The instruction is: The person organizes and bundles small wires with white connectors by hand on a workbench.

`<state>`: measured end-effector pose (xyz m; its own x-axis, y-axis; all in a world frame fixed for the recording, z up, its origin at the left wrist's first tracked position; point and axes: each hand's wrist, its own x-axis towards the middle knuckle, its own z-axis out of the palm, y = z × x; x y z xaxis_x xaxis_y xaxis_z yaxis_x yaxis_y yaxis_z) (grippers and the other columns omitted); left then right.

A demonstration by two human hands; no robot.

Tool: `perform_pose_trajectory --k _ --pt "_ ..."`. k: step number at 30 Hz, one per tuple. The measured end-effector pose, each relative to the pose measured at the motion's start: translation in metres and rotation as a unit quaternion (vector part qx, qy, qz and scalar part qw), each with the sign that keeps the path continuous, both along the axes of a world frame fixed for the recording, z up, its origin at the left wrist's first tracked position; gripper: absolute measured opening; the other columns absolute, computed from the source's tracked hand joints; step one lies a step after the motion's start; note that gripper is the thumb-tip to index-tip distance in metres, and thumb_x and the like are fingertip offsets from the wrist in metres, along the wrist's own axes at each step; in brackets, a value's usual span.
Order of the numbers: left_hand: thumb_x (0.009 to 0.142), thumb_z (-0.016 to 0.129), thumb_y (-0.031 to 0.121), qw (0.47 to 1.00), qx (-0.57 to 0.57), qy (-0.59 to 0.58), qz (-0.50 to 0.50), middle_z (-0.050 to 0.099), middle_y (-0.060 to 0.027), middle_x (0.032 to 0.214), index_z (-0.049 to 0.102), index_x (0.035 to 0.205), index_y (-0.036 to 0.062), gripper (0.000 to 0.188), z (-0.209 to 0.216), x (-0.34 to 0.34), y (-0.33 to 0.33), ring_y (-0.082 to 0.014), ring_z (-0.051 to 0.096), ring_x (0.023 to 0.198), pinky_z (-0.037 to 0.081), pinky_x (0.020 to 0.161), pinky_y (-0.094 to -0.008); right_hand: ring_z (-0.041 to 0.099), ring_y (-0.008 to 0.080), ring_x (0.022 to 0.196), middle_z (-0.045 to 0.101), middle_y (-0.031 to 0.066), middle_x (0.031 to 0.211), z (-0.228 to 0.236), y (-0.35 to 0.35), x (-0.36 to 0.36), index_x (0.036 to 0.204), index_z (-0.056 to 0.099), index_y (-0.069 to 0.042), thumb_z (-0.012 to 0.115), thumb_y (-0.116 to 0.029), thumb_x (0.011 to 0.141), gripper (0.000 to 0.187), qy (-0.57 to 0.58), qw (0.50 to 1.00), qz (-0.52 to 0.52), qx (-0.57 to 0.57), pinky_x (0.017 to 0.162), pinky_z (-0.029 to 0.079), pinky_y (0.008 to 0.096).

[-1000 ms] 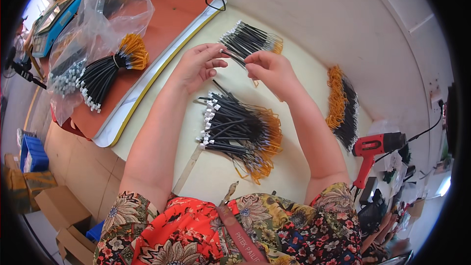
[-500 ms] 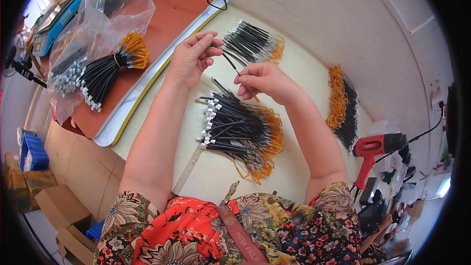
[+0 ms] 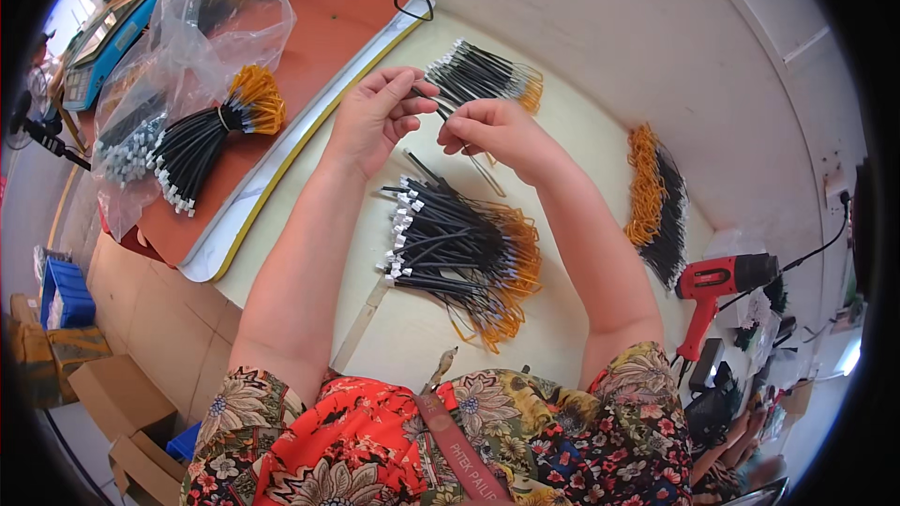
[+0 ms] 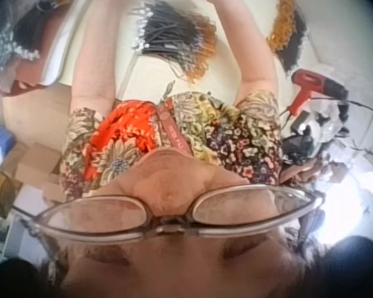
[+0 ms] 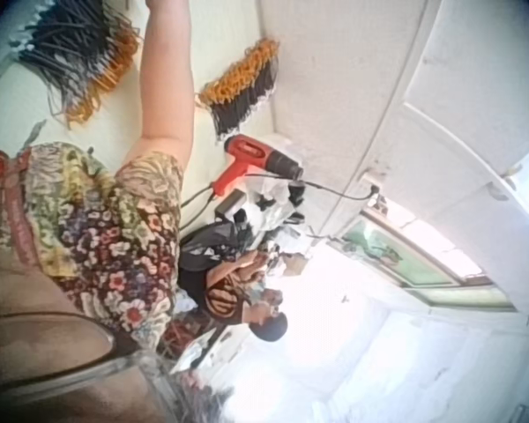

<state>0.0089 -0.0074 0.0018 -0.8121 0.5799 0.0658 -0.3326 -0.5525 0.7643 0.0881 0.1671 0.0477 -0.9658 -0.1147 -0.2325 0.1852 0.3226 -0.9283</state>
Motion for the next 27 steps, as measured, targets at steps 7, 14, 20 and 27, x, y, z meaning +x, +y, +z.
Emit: perform_pose_trajectory --k 7,14,20,27 --pt "0.091 0.053 0.024 1.000 -0.020 0.015 0.011 0.065 -0.0100 0.092 0.057 0.098 0.0049 0.020 0.000 -0.003 -0.001 -0.0125 0.065 0.074 0.050 0.056 -0.0187 0.060 0.0110 0.074 0.065 0.0034 0.077 -0.007 0.006 -0.001 0.082 0.064 -0.004 0.067 -0.023 0.076 0.020 0.057 0.991 -0.057 0.110 0.066 0.047 0.0261" --pt "0.090 0.056 0.025 0.998 -0.039 0.003 0.044 0.065 -0.0097 0.091 0.057 0.090 0.0066 0.019 -0.002 -0.005 -0.003 -0.0096 0.063 0.069 0.049 0.054 -0.0179 0.061 0.0143 0.074 0.065 0.0060 0.076 0.009 -0.003 0.005 0.081 0.064 -0.003 0.069 -0.022 0.072 0.021 0.054 0.972 -0.076 0.214 0.068 0.048 0.0285" --pt "0.089 0.057 0.026 0.998 -0.039 0.002 0.051 0.066 -0.0097 0.089 0.057 0.088 0.0071 0.019 -0.002 -0.005 -0.002 -0.0095 0.063 0.068 0.049 0.053 -0.0179 0.062 0.0156 0.074 0.065 0.0067 0.077 0.004 0.000 0.004 0.081 0.064 -0.003 0.069 -0.021 0.072 0.020 0.068 0.971 -0.074 0.218 0.068 0.048 0.0293" --pt "0.089 0.058 0.026 0.998 -0.044 -0.007 0.044 0.066 -0.0095 0.090 0.056 0.089 0.0074 0.019 -0.004 -0.005 -0.003 -0.0095 0.062 0.068 0.050 0.056 -0.0187 0.062 0.0181 0.075 0.065 0.0082 0.077 0.001 0.003 0.001 0.081 0.065 -0.003 0.068 -0.022 0.072 0.021 0.084 0.965 -0.061 0.241 0.068 0.048 0.0310"
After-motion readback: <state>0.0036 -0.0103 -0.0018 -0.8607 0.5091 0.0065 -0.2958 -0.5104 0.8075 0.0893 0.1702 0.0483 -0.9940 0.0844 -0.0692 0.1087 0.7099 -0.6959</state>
